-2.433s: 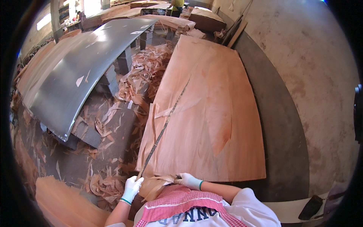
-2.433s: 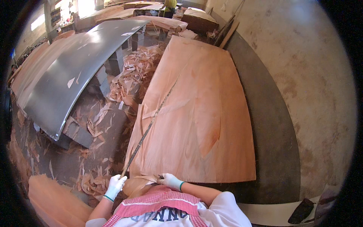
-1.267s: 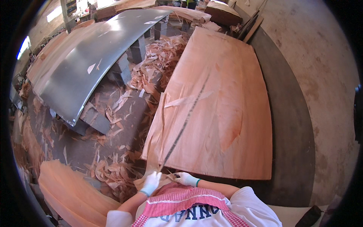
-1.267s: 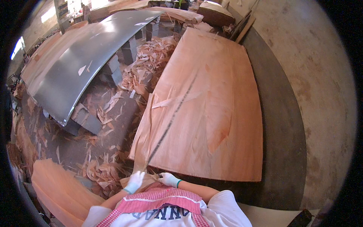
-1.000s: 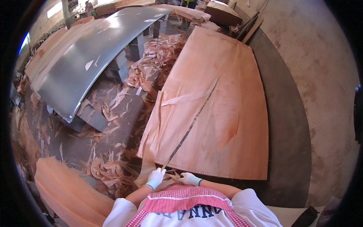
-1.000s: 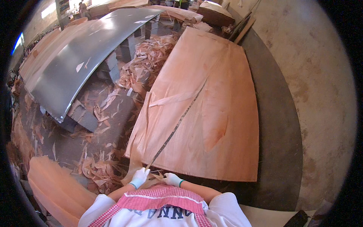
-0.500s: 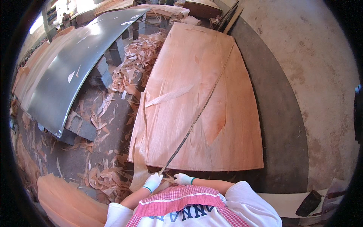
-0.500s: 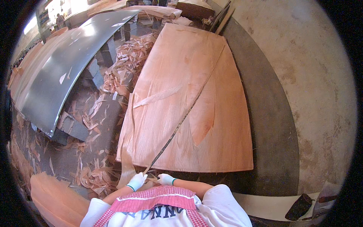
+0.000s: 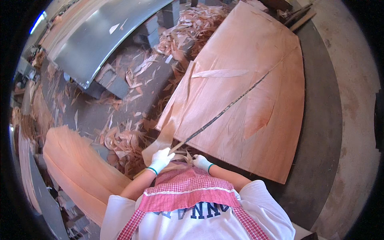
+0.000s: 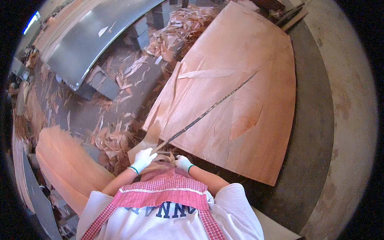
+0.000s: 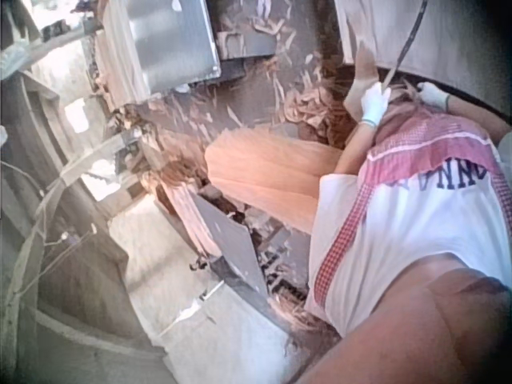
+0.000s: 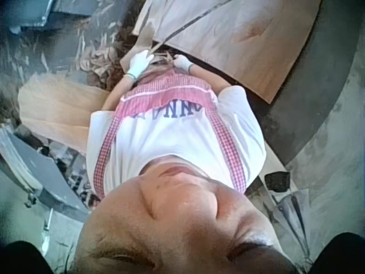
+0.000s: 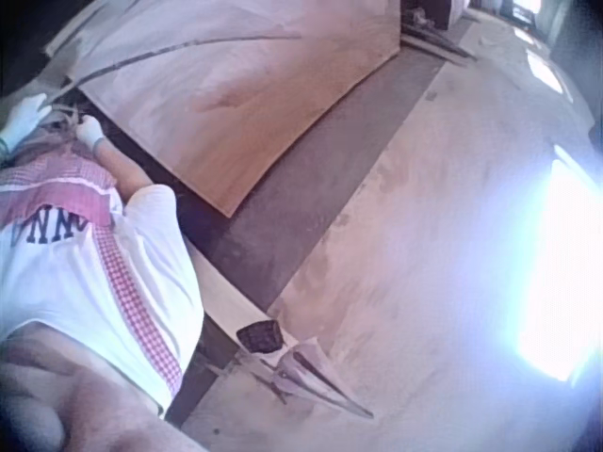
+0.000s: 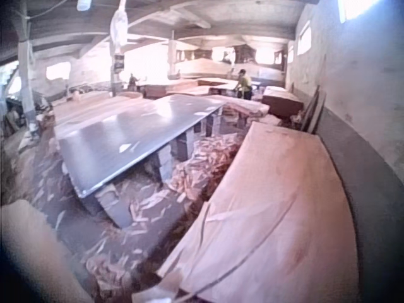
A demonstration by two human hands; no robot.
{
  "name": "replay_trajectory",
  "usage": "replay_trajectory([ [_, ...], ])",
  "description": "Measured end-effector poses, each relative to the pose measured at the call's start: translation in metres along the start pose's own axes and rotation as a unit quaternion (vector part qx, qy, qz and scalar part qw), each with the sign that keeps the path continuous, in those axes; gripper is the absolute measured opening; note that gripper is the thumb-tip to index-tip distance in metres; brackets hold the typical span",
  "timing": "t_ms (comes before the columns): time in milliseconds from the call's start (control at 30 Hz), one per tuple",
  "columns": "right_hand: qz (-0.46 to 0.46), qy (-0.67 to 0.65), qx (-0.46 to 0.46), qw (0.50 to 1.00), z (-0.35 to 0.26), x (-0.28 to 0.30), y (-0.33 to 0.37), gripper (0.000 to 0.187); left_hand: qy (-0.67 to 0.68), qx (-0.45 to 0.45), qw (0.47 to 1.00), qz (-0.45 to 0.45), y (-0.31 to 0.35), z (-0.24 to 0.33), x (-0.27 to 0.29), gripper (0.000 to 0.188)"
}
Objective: The person uses a small hand knife to cut and trim sheets of wood veneer, removing damaged sections and striping pieces to size while wearing white gloves and a red apron.
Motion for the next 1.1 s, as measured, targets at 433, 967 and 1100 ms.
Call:
replay_trajectory([
  [433,-0.121,-0.337,0.067,0.931,-0.224,-0.110,-0.075,0.015,0.292,-0.084,0.908,-0.287,-0.044,-0.145,0.020,0.041],
  [967,-0.007,0.070,0.165,0.984,-0.397,-0.145,-0.221,0.034,0.147,0.090,0.855,0.490,0.164,-0.817,0.691,0.020],
  [1100,0.064,0.144,0.193,0.969,-0.340,-0.118,-0.250,0.032,0.302,0.152,0.899,0.279,0.158,-0.812,0.749,0.029],
])
Point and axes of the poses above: each hand's wrist, its own y-axis away from the middle knuckle, its own x-axis out of the back of the hand, z = x × y, the point moved 8 cm from there along -y, towards the middle knuckle, and after that the axes turned 11 degrees about x, right-handed, at the moved point
